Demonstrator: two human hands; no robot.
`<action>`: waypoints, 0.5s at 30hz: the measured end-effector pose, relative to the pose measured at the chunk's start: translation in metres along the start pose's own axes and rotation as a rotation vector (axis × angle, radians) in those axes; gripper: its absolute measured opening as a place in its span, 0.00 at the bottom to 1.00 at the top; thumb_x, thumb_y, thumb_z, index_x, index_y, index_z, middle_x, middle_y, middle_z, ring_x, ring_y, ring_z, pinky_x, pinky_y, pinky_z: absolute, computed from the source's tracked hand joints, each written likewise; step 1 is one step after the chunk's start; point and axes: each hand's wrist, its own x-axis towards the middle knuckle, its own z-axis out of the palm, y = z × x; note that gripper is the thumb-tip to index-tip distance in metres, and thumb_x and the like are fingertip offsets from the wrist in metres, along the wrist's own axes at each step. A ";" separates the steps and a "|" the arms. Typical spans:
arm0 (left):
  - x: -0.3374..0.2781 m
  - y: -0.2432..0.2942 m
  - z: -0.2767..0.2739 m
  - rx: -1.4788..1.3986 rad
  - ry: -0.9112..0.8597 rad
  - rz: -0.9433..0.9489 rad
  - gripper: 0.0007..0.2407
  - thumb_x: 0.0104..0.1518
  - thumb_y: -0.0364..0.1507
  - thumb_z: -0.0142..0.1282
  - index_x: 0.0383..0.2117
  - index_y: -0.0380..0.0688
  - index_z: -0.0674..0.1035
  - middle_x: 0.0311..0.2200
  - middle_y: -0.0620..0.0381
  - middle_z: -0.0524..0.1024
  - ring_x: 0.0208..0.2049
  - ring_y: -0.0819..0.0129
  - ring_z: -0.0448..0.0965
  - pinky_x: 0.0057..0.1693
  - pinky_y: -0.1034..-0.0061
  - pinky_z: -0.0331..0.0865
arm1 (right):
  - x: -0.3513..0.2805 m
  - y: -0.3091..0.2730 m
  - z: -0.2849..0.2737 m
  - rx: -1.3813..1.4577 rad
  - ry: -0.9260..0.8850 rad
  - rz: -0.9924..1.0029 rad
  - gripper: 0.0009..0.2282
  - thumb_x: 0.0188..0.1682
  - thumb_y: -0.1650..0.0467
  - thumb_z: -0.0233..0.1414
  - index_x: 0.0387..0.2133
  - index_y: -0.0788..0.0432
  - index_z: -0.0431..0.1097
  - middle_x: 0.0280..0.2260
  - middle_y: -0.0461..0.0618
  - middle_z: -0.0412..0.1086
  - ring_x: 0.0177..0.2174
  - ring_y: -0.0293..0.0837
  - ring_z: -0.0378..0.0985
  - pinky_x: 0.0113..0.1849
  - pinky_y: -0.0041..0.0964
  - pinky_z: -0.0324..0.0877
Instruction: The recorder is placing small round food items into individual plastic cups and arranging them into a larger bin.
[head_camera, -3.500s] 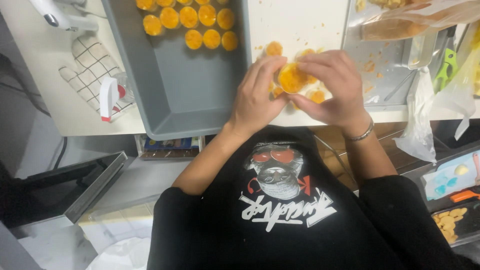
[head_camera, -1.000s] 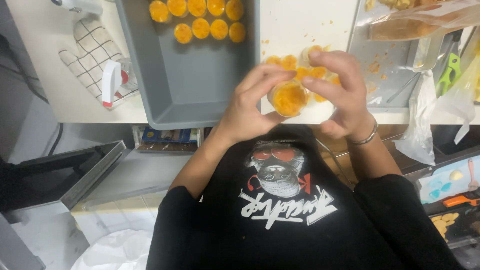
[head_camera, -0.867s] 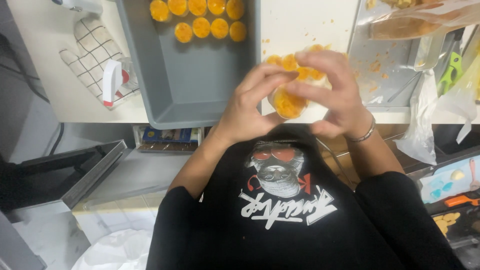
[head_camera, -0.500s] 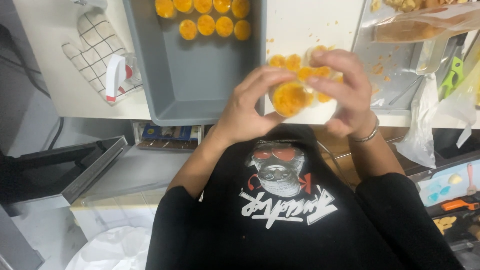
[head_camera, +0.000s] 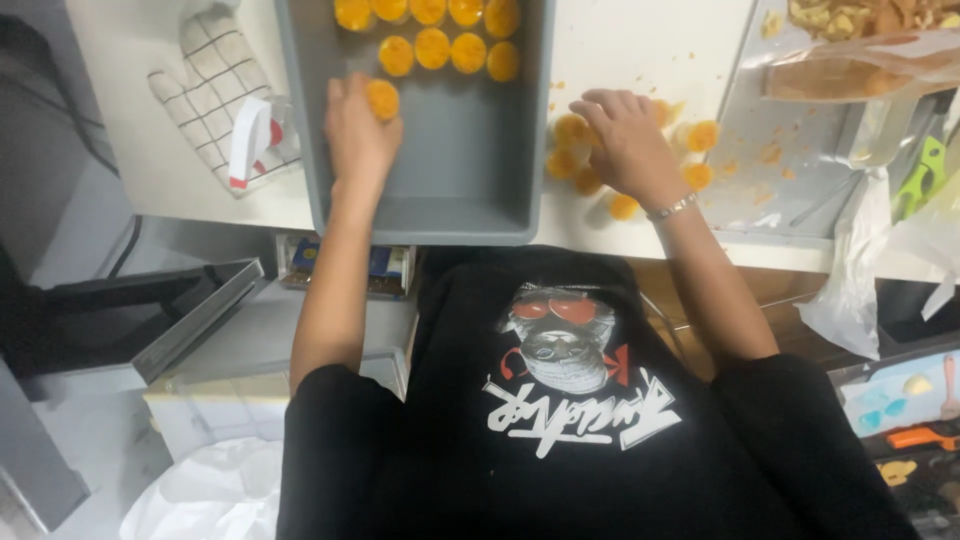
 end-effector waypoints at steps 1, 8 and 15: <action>0.005 -0.003 0.006 0.075 -0.050 -0.045 0.20 0.48 0.22 0.67 0.49 0.38 0.74 0.48 0.39 0.71 0.51 0.40 0.75 0.54 0.55 0.71 | 0.001 0.001 0.010 -0.059 -0.029 -0.005 0.26 0.38 0.77 0.59 0.55 0.57 0.70 0.55 0.51 0.69 0.55 0.51 0.69 0.55 0.45 0.63; 0.047 -0.060 0.080 0.265 -0.003 -0.145 0.14 0.57 0.17 0.57 0.46 0.38 0.69 0.47 0.37 0.71 0.45 0.37 0.79 0.49 0.53 0.75 | 0.011 0.014 0.039 -0.100 -0.080 -0.083 0.16 0.46 0.74 0.61 0.48 0.52 0.70 0.47 0.46 0.70 0.51 0.47 0.70 0.51 0.44 0.63; 0.040 -0.012 0.034 0.239 0.084 -0.003 0.20 0.58 0.20 0.57 0.55 0.36 0.65 0.49 0.38 0.70 0.43 0.40 0.80 0.46 0.54 0.75 | 0.007 0.011 -0.002 0.020 0.037 -0.008 0.20 0.39 0.69 0.67 0.46 0.55 0.71 0.43 0.49 0.68 0.46 0.50 0.68 0.50 0.45 0.63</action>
